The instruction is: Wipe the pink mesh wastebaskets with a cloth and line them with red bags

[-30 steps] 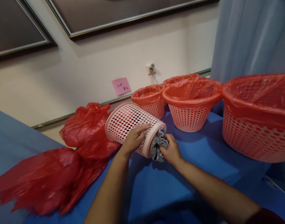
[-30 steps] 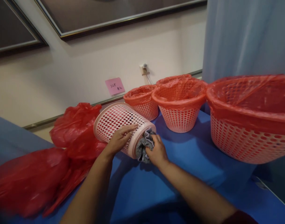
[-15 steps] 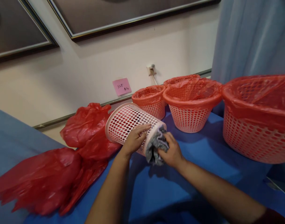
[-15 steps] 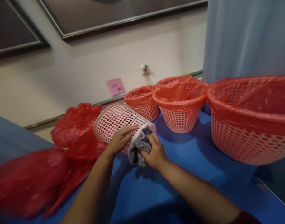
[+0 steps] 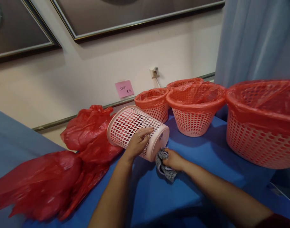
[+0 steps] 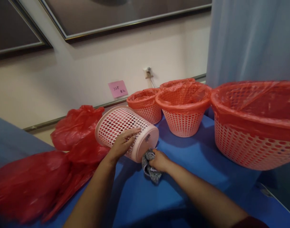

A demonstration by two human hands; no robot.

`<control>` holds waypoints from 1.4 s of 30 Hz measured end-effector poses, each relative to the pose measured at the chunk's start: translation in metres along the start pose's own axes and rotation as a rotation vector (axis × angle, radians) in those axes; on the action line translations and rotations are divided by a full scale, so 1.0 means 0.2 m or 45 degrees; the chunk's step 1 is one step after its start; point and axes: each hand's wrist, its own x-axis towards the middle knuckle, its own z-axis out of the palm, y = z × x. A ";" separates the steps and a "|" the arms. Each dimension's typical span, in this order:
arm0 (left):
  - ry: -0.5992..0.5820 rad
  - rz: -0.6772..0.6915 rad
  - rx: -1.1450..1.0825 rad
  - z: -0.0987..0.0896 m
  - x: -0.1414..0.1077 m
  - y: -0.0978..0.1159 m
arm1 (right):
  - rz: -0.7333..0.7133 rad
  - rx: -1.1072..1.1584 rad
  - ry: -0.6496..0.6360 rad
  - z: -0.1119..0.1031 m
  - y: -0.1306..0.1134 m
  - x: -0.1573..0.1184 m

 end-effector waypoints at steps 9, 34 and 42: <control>0.001 -0.012 -0.013 0.00 0.00 0.01 | -0.033 0.366 0.562 -0.20 -0.20 0.11; 0.011 0.022 -0.127 -0.01 -0.02 0.04 | -0.815 -0.273 0.284 -0.28 -0.44 0.04; 0.086 -0.022 -0.024 -0.01 -0.11 0.04 | -0.018 0.013 0.420 -0.30 -0.18 0.42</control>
